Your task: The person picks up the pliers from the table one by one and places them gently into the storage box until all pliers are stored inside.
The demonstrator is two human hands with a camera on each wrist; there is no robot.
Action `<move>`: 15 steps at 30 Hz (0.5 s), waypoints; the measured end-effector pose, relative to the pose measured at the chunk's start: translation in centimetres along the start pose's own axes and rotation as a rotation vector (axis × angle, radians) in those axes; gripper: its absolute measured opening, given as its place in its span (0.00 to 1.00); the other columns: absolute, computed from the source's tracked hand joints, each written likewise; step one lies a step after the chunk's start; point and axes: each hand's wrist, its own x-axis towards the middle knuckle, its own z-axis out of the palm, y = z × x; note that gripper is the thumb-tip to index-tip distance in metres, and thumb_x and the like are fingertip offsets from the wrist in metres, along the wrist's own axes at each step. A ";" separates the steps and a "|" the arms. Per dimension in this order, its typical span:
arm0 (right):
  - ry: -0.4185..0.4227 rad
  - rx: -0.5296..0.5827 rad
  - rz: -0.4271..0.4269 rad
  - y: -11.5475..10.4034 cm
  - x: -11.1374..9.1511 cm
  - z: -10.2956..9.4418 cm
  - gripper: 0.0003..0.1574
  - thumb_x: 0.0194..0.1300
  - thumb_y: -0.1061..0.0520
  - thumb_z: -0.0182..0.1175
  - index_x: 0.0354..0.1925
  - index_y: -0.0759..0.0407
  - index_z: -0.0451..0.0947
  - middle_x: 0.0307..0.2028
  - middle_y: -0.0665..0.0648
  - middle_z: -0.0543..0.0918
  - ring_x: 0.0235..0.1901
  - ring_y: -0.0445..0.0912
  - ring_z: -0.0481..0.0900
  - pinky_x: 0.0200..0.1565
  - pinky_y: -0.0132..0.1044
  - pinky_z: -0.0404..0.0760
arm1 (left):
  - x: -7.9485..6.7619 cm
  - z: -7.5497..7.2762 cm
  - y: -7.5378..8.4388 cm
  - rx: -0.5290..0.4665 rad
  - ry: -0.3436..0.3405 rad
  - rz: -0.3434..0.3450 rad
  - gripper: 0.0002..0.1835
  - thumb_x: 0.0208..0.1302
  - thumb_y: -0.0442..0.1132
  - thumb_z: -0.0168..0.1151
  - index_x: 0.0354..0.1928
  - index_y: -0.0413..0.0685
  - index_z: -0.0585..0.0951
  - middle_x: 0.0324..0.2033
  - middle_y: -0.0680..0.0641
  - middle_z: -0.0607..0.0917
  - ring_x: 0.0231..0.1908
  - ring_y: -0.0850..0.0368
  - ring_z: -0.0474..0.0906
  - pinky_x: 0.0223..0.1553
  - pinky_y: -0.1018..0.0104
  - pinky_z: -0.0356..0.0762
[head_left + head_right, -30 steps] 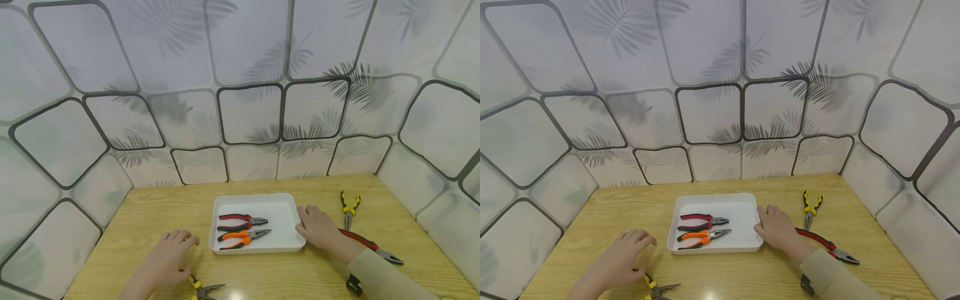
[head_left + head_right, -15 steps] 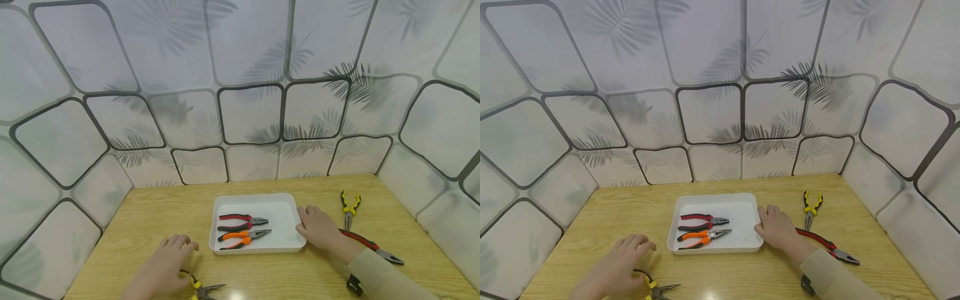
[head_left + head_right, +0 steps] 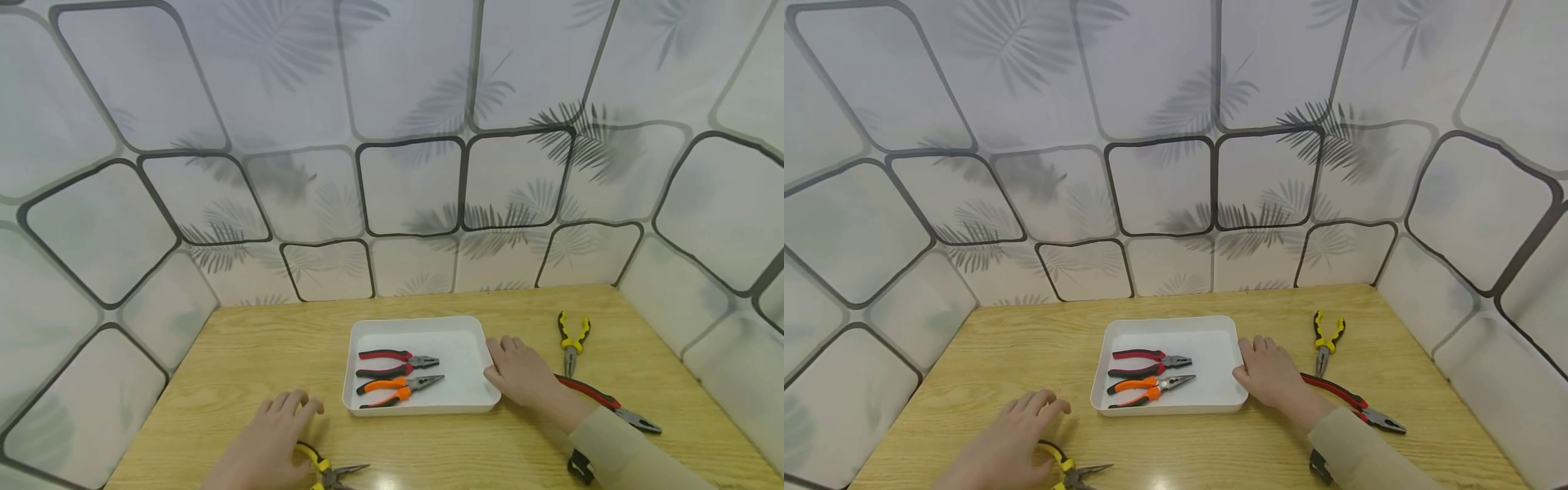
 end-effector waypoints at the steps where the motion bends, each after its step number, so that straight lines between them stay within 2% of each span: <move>1: 0.001 0.002 0.000 0.0 0.0 0.0 0.12 0.59 0.54 0.52 0.40 0.60 0.66 0.27 0.55 0.64 0.26 0.47 0.58 0.25 0.37 0.58 | 0.0 0.0 0.0 -0.004 -0.007 -0.002 0.34 0.37 0.52 0.66 0.53 0.57 0.71 0.45 0.57 0.69 0.47 0.56 0.67 0.47 0.48 0.68; 8: 0.007 -0.007 -0.006 0.0 0.0 0.0 0.12 0.60 0.54 0.52 0.39 0.59 0.65 0.27 0.54 0.63 0.26 0.46 0.57 0.25 0.36 0.58 | -0.2 0.2 0.1 -0.027 -0.076 -0.029 0.34 0.39 0.54 0.69 0.53 0.60 0.71 0.45 0.58 0.67 0.45 0.57 0.64 0.45 0.50 0.67; 15: 0.005 0.000 -0.007 0.0 0.0 -0.1 0.13 0.60 0.55 0.52 0.40 0.61 0.66 0.27 0.56 0.64 0.26 0.47 0.58 0.26 0.37 0.59 | -0.3 0.2 0.0 -0.024 -0.081 0.000 0.33 0.41 0.55 0.70 0.53 0.60 0.71 0.45 0.55 0.68 0.45 0.55 0.65 0.43 0.50 0.68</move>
